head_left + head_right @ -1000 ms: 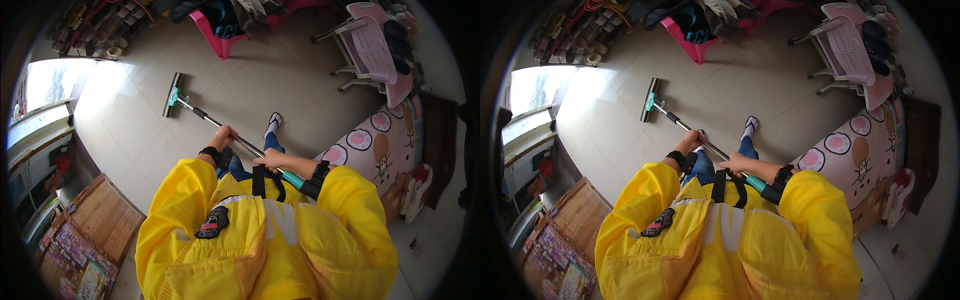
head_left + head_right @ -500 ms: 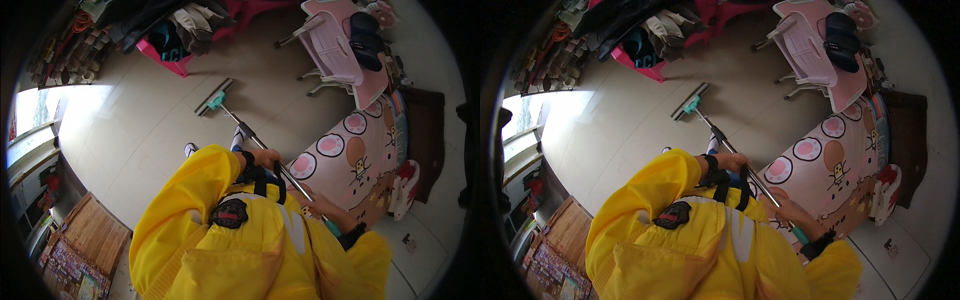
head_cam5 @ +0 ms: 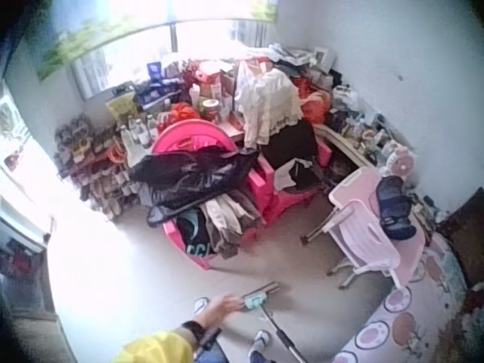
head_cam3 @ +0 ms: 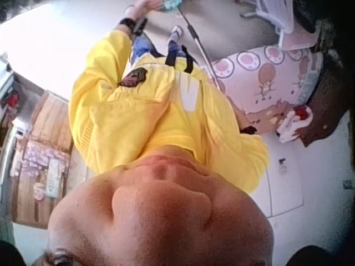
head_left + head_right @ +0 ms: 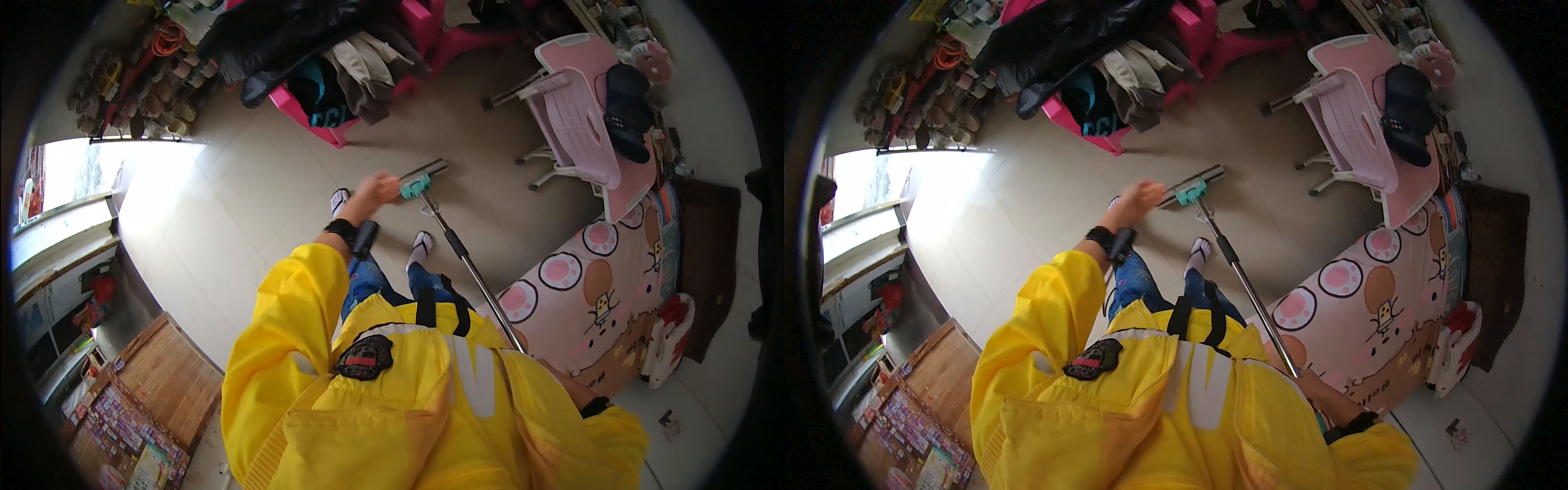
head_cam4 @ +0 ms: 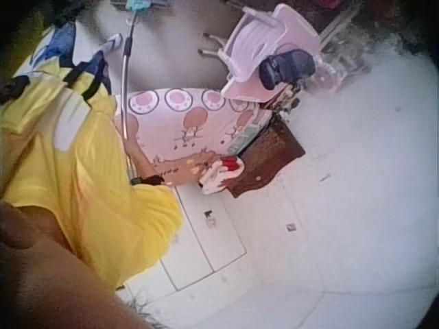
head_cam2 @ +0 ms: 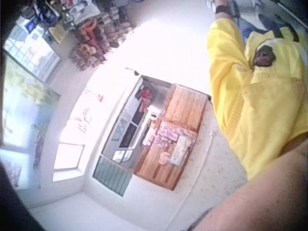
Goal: The person mops a tiled floor using a flat mop, moving it back and forth across the room. They reposition a pink plastic chair to mop underneath it and continue cleaning around furniture and a shoe rack.
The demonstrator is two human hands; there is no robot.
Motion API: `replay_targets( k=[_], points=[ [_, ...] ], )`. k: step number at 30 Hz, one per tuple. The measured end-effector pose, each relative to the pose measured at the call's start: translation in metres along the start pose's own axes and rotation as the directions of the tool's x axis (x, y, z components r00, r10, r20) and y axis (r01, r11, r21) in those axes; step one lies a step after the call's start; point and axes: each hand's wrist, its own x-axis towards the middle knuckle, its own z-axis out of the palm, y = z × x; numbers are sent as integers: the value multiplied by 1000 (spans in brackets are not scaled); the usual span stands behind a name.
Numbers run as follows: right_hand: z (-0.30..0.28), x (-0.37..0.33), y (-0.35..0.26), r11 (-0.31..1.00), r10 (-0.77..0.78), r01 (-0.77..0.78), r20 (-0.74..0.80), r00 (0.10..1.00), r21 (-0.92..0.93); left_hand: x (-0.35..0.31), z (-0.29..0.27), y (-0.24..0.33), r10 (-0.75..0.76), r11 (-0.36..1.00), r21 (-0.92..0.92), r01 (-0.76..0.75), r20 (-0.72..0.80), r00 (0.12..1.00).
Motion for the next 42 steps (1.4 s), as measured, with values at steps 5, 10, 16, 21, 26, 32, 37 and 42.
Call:
replay_targets(
  k=[5,10,16,21,26,32,37,42],
  points=[
    [26,-35,-67,969,217,-224,77,973,101,14,-92,171,213,959,-100,-264,-353,911],
    [60,-76,-143,947,290,-292,36,956,133,51,-142,284,284,947,291,-139,-547,788],
    [82,-99,-197,883,383,-383,55,922,272,94,-155,330,232,920,386,68,-676,700],
    [91,-106,-223,876,421,-413,23,907,248,106,-163,345,115,989,140,-49,-510,853],
    [91,-112,-246,889,413,-410,30,910,204,93,-155,333,255,965,105,-242,-598,759],
    [92,-117,-260,890,431,-425,4,903,164,59,-192,314,292,956,164,-243,-604,742],
    [94,-114,-258,877,444,-439,20,896,193,16,-263,298,253,944,-5,-330,-632,733],
    [91,-108,-251,868,448,-448,52,892,212,-45,-358,285,519,705,700,-114,-399,756]
  ],
)
